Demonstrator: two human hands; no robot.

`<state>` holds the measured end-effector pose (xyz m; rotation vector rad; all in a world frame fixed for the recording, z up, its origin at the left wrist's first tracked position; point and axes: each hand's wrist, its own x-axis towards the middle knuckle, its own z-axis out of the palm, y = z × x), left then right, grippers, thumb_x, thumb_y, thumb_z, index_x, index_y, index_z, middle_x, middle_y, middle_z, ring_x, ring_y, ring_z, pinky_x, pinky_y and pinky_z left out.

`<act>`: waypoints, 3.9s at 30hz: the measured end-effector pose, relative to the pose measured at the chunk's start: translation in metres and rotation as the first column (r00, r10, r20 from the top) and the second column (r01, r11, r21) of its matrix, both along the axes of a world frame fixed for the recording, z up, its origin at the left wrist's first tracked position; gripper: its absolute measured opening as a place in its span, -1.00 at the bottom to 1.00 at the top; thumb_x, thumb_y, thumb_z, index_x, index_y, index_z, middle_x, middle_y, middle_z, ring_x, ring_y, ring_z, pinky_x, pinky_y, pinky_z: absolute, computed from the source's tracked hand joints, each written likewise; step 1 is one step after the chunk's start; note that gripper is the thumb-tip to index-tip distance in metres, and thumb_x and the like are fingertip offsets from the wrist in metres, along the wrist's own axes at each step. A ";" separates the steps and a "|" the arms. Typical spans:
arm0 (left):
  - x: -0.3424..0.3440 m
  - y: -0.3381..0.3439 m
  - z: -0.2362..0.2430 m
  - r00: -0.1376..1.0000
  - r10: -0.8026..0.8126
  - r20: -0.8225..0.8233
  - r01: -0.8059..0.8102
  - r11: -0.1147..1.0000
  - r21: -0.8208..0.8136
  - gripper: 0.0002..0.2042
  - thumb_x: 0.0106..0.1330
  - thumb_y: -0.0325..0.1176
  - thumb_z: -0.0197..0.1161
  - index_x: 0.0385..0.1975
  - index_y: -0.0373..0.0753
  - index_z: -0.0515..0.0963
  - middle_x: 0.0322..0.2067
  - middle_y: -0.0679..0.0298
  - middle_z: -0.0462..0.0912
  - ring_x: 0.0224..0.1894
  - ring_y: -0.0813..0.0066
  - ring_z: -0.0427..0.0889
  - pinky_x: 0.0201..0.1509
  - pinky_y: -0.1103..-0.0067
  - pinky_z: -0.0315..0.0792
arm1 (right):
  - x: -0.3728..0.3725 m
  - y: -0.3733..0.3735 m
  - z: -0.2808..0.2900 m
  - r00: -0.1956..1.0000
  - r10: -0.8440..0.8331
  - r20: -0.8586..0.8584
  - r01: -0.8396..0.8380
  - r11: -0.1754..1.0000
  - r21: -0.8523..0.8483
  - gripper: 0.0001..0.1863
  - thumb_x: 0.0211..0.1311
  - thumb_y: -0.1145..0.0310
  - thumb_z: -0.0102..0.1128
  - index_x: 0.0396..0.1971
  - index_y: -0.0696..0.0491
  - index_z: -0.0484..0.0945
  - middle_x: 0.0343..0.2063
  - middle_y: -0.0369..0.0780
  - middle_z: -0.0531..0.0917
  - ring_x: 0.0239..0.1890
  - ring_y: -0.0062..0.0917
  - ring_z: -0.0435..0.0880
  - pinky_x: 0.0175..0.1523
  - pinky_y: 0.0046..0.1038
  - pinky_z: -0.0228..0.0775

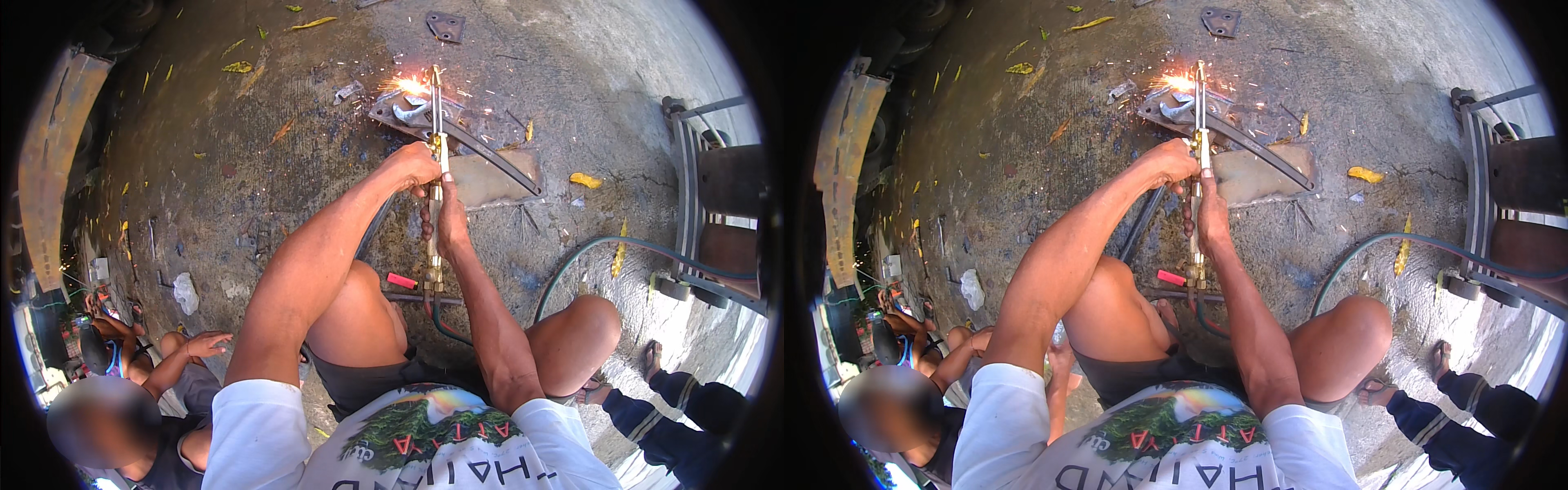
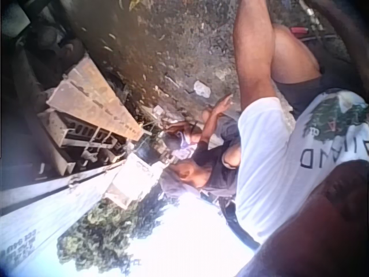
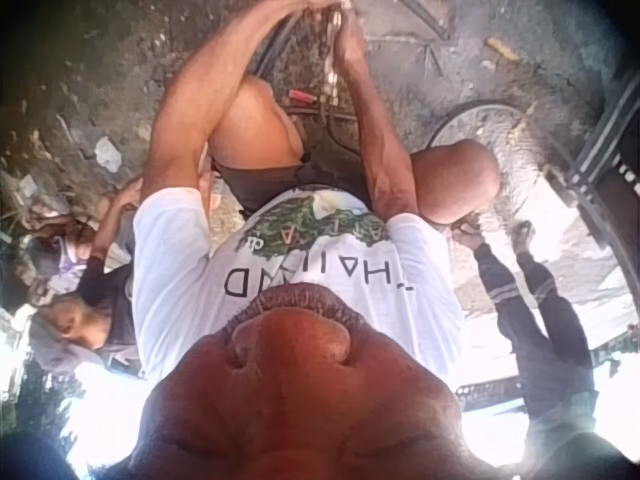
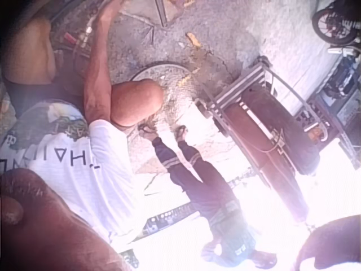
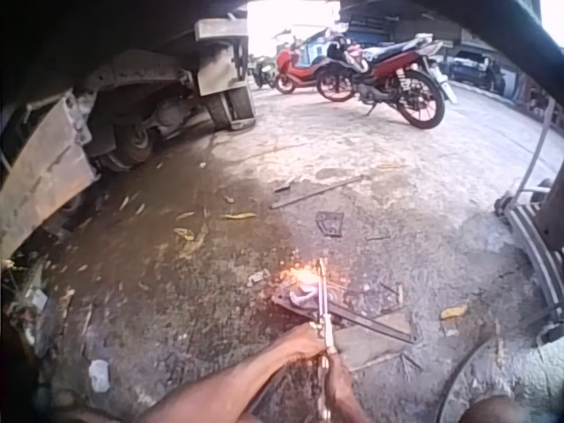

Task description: The person uses a welding torch to heat and cut a metal plate on the ground. They ignite the torch, apply the flame to the metal, and then cool the heated area with water.

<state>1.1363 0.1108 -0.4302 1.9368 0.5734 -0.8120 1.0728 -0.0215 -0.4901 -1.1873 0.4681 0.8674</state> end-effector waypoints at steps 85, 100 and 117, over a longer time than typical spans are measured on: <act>0.000 -0.028 0.040 0.911 0.039 0.410 0.058 0.973 -0.222 -0.61 0.34 -0.11 0.28 -0.15 -0.38 0.67 -0.33 0.18 0.72 -0.63 0.56 0.52 -0.52 0.57 0.47 | 0.035 -0.058 0.051 0.933 -0.119 0.340 0.061 0.982 0.178 -0.09 0.13 -0.67 -0.40 -0.26 0.00 0.40 -0.68 -0.37 0.38 -0.76 -0.68 0.26 -0.65 -0.60 0.12; -0.041 -0.089 0.053 0.655 -0.748 -0.106 0.704 0.655 -0.273 -0.64 0.34 -0.12 0.21 -0.06 -0.26 0.67 -0.28 0.24 0.75 -0.51 0.44 0.64 -0.38 0.43 0.55 | -0.009 -0.159 0.120 0.844 -0.536 -0.007 0.536 0.843 0.032 -0.23 0.19 -0.54 -0.10 -0.30 0.00 0.35 -0.68 -0.37 0.32 -0.76 -0.68 0.23 -0.66 -0.59 0.08; -0.156 -0.189 0.209 0.972 -0.144 -0.188 0.027 0.857 -0.514 -0.58 0.48 -0.02 0.08 -0.15 -0.32 0.61 -0.50 0.28 0.63 -0.49 0.56 0.58 -0.33 0.52 0.46 | -0.022 -0.223 0.261 0.838 -0.538 -0.094 0.545 0.835 0.075 -0.36 0.30 -0.38 -0.04 -0.30 0.01 0.36 -0.71 -0.31 0.33 -0.78 -0.61 0.24 -0.65 -0.55 0.10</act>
